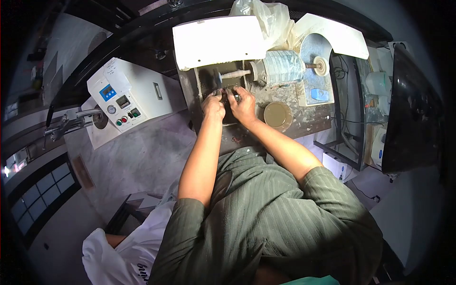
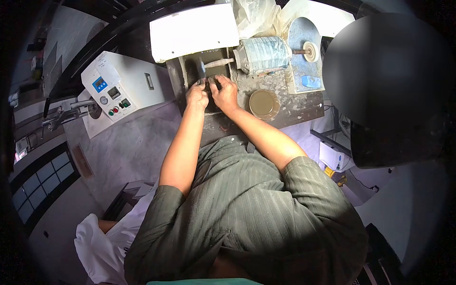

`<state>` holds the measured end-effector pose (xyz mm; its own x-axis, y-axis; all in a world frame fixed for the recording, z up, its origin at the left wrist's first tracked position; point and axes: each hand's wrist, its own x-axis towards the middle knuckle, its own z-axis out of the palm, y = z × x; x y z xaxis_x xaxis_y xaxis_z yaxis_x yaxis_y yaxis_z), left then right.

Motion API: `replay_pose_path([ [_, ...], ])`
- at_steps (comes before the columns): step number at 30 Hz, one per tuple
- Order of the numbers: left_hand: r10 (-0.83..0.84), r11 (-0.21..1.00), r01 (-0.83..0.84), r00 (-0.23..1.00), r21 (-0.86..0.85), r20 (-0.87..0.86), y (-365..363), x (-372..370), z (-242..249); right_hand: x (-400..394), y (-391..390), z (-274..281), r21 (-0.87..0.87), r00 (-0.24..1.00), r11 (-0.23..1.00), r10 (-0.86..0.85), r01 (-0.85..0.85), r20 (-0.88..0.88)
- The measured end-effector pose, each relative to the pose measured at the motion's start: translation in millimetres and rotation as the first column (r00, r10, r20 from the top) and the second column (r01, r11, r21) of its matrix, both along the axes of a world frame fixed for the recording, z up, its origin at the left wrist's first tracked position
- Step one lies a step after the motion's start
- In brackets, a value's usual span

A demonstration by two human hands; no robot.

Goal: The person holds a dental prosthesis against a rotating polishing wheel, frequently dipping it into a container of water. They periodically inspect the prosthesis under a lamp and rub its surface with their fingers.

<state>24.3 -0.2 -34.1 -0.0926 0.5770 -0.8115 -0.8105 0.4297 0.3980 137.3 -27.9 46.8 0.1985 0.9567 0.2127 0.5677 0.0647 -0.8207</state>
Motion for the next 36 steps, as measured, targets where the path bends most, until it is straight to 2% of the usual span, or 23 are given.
replay_pose_path([
  [5, 0.008, 1.0, -0.011, 0.995, -0.025, -0.103, 2, 5, 27, -3, 1, -5, -0.001, 1.0, 1.0, -0.006, 0.006, 0.024],
  [7, 0.001, 1.0, -0.003, 0.991, -0.014, -0.131, 5, 8, 42, -6, 5, -15, -0.054, 0.988, 0.988, -0.146, 0.143, -0.046],
  [8, 0.027, 0.999, -0.03, 0.988, -0.015, -0.153, 7, 10, 49, -5, 6, -20, -0.055, 0.988, 0.988, -0.146, 0.143, -0.045],
  [10, 0.054, 0.998, -0.057, 0.983, -0.014, -0.176, 7, 9, 51, -5, 8, -23, -0.248, 0.92, 0.963, -0.186, 0.102, -0.345],
  [11, 0.007, 1.0, -0.003, 0.975, 0.019, -0.222, 7, 6, 53, -4, 9, -24, -0.246, 0.92, 0.964, -0.184, 0.101, -0.345],
  [13, -0.08, 0.992, 0.108, 0.944, 0.07, -0.319, 5, 1, 53, -4, 8, -16, -0.344, 0.813, 0.938, -0.232, 0.041, -0.534],
  [14, -0.08, 0.992, 0.106, 0.944, 0.067, -0.319, 4, 1, 53, -5, 8, -12, -0.377, 0.751, 0.926, -0.266, 0.025, -0.604],
  [19, -0.063, 0.993, 0.093, 0.936, 0.071, -0.346, 10, -2, 40, -2, 21, -30, -0.355, 0.817, 0.934, -0.227, 0.029, -0.531],
  [21, -0.046, 0.993, 0.079, 0.943, 0.086, -0.331, 12, -4, 35, -3, 28, -25, -0.339, 0.947, 0.939, -0.153, 0.05, -0.283],
  [23, -0.027, 0.993, 0.061, 0.948, 0.098, -0.317, 12, -4, 36, -6, 31, -17, -0.352, 0.934, 0.935, -0.162, 0.042, -0.319],
  [25, -0.096, 0.994, 0.11, 0.88, 0.004, -0.464, 14, -4, 51, -8, 34, -14, -0.426, 0.917, 0.903, -0.218, 0.06, -0.333],
  [26, -0.093, 0.994, 0.109, 0.88, 0.007, -0.465, 15, -4, 53, -9, 35, -12, -0.424, 0.918, 0.904, -0.216, 0.058, -0.334],
  [28, -0.102, 0.991, 0.127, 0.925, 0.044, -0.366, 17, -7, 51, -10, 37, -15, -0.464, 0.803, 0.882, -0.336, 0.084, -0.492],
  [31, -0.137, 0.987, 0.157, 0.918, 0.026, -0.373, 16, -9, 56, -7, 41, -17, -0.52, 0.742, 0.854, -0.371, 0.036, -0.558],
  [35, -0.129, 0.99, 0.143, 0.899, 0.003, -0.418, 19, -12, 64, -13, 45, -19, -0.524, 0.731, 0.851, -0.385, 0.045, -0.563],
  [36, -0.144, 0.981, 0.187, 0.877, 0.048, -0.458, 20, -16, 58, -14, 45, -22, -0.541, 0.75, 0.839, -0.388, 0.048, -0.535],
])
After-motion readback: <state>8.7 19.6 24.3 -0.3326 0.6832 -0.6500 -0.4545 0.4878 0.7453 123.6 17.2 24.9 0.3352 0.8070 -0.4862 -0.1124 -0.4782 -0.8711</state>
